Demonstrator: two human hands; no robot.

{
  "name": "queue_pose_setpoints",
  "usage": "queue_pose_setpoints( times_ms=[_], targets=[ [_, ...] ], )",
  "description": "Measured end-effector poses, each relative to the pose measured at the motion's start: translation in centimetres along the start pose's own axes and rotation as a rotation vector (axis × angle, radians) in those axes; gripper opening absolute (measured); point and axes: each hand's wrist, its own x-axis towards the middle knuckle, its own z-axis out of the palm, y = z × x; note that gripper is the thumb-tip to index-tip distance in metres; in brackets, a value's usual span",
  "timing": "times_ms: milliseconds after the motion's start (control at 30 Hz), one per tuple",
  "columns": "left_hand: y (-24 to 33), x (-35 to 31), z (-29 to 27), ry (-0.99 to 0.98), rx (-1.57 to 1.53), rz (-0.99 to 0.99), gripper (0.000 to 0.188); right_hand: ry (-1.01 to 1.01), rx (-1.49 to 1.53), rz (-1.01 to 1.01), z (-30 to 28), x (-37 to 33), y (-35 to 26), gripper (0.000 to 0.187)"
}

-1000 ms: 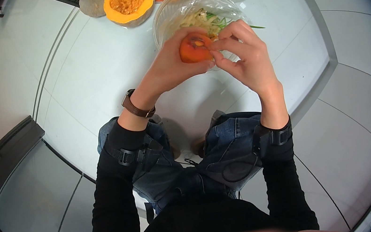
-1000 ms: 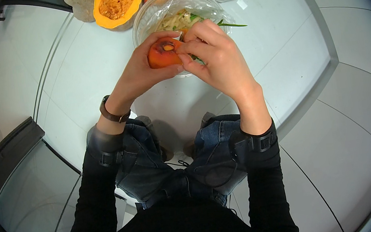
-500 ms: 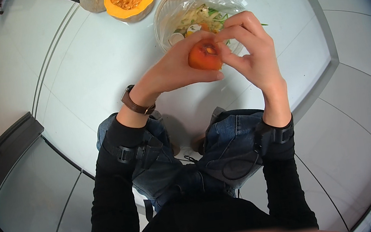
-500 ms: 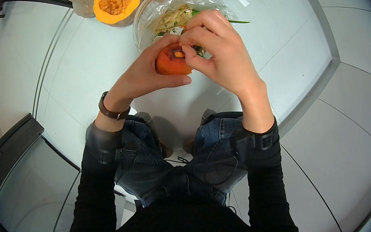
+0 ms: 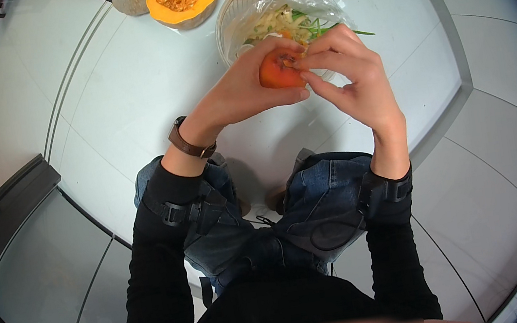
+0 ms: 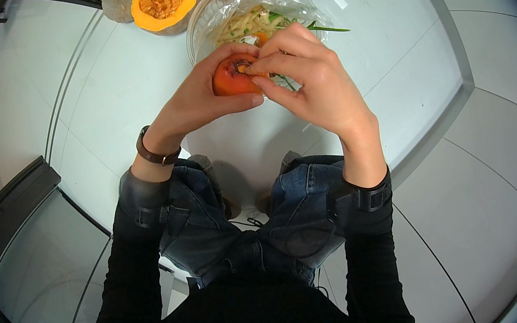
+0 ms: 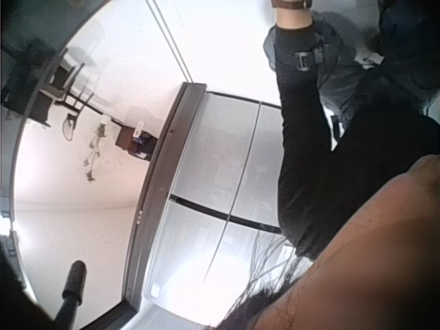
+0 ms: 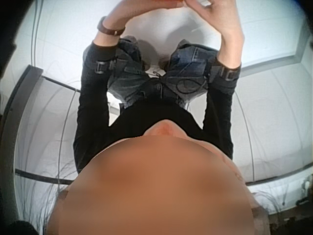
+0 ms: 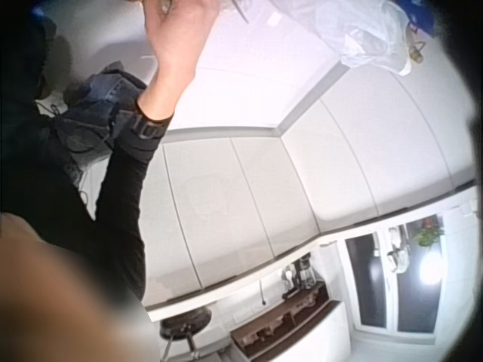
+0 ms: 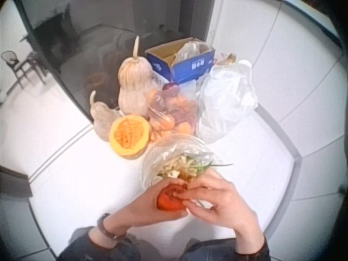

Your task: The person peels a persimmon by hand over a bowl, then rinses it under running water and places it in a small bowl. The person repeats the peeling process with a second persimmon, discarding the peel into the bowl.

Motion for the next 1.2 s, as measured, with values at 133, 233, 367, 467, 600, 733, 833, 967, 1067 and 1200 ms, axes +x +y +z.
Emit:
queue_pose_setpoints(
  times_ms=[133,233,367,467,600,733,833,967,1067,1200],
  targets=[
    [0.12,0.03,-0.01,-0.016,0.011,-0.017,0.064,-0.006,-0.02,-0.025,0.11,-0.09,0.09,0.019],
    [0.24,0.06,0.01,-0.061,-0.009,-0.051,0.061,-0.016,-0.007,-0.028,0.03,-0.15,0.03,0.018],
    [0.29,-0.03,0.02,-0.1,0.039,-0.061,0.058,-0.002,0.024,-0.022,0.06,-0.03,-0.03,0.017],
    [0.19,-0.09,0.04,-0.103,0.048,-0.052,0.059,0.03,0.05,0.013,0.24,0.11,-0.06,0.017],
    [-0.04,-0.08,0.26,-0.089,0.038,0.016,0.059,0.031,0.043,0.134,0.36,0.12,-0.22,0.015],
    [-0.14,0.0,0.36,-0.084,0.033,0.012,0.06,0.046,0.085,0.237,0.51,0.17,-0.11,0.011],
    [-0.13,-0.14,0.58,-0.078,0.053,0.018,0.062,0.08,0.123,0.288,0.65,0.16,0.25,0.012],
    [-0.1,-0.33,0.68,-0.064,0.125,0.022,0.065,0.1,0.238,0.341,0.28,-0.14,0.69,0.019],
    [-0.2,-0.05,0.7,-0.02,0.133,0.118,0.065,0.155,0.221,0.328,0.08,-0.18,0.73,0.022],
    [-0.35,-0.03,0.63,0.083,0.208,0.149,0.063,0.116,0.056,0.167,-0.01,0.11,0.28,0.02]
  ],
)
